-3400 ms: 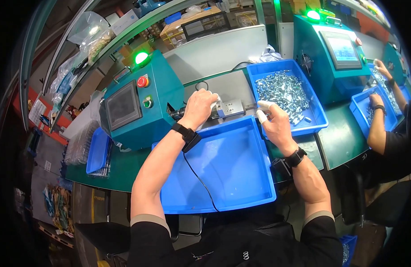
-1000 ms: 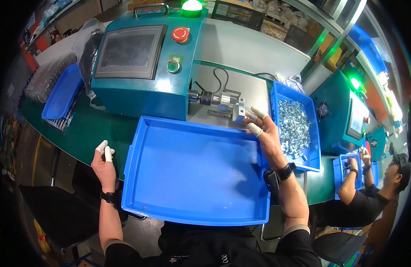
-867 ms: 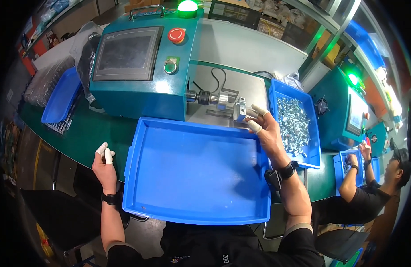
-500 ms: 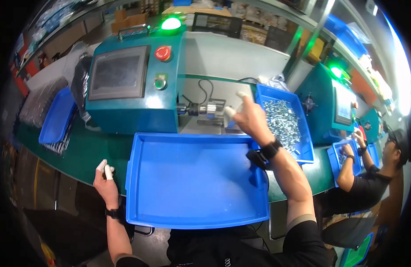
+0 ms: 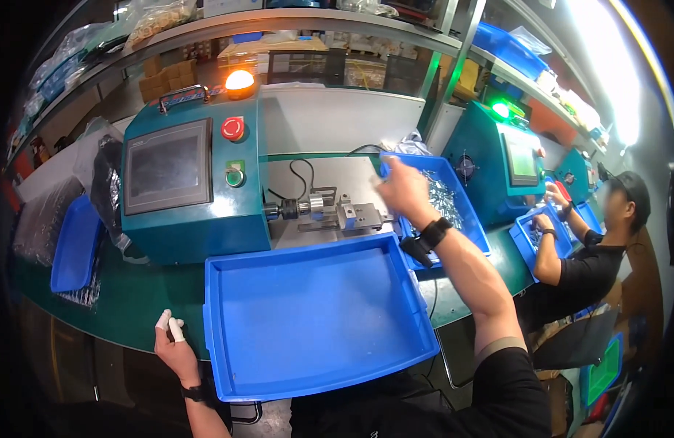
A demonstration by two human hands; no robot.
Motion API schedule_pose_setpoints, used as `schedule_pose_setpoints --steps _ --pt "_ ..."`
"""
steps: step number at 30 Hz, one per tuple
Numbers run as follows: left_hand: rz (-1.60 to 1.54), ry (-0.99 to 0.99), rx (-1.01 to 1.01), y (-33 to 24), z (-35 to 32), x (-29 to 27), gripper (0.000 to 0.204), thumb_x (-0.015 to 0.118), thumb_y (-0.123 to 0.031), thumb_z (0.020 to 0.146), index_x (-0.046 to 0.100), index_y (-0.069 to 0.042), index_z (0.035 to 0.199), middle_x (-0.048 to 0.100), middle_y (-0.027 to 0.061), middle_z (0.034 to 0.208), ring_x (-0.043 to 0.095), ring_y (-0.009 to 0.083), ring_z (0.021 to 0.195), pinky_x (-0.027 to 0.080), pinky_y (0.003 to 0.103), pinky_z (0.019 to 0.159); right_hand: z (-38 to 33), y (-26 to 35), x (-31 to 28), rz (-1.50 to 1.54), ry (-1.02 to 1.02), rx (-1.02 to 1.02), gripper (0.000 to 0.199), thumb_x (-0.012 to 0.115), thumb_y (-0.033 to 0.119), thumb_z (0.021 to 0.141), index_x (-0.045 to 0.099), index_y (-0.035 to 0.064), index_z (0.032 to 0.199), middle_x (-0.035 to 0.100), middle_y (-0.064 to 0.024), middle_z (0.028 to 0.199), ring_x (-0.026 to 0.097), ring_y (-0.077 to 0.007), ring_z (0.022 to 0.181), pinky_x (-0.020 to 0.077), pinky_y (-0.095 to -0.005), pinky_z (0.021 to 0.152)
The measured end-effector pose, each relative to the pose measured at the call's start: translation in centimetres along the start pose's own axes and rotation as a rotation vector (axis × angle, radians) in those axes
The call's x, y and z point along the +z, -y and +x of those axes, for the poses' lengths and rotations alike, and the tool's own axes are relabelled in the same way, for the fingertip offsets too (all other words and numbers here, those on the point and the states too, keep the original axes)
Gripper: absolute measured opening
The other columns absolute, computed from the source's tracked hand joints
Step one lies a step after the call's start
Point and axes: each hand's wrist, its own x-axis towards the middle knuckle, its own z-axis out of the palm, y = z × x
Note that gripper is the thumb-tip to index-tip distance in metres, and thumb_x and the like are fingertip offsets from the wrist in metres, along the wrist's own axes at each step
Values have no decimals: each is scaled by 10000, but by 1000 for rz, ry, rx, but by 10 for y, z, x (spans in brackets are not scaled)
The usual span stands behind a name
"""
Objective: The person picks up a metal component from a blue tray, inserts it into the machine, and removes it after the light changes. The processed component is then placed into a separate blue tray before the cycle repeats.
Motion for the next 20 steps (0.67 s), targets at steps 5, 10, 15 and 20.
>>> schedule_pose_setpoints --steps 5,10,15,20 --pt "17 31 -3 -5 -1 0 279 579 -61 1088 685 32 1328 736 86 1048 663 157 874 553 307 815 -53 -105 -25 32 -334 37 484 797 279 932 665 37 1329 737 -171 1100 728 -290 993 577 -400 876" --pt "76 110 -27 -1 -3 -8 284 575 -76 1093 686 27 1333 735 100 1032 660 171 878 547 320 830 -171 -135 -48 148 -473 164 441 744 169 976 633 20 1376 709 -158 1176 700 -292 1075 566 -357 914" --pt "127 58 6 3 -2 -3 293 575 -92 1096 690 13 1344 725 96 986 658 176 884 543 319 835 -259 -176 -34 265 -494 460 496 686 161 1031 553 2 1482 683 -170 1298 686 -218 1094 575 -327 886" --pt "135 68 -30 14 1 -8 301 583 -112 1101 690 -4 1360 743 106 1076 658 184 886 545 326 855 -274 -191 -22 480 -485 746 529 672 205 1050 523 26 1525 650 -189 1409 652 -273 1253 503 -342 1081"
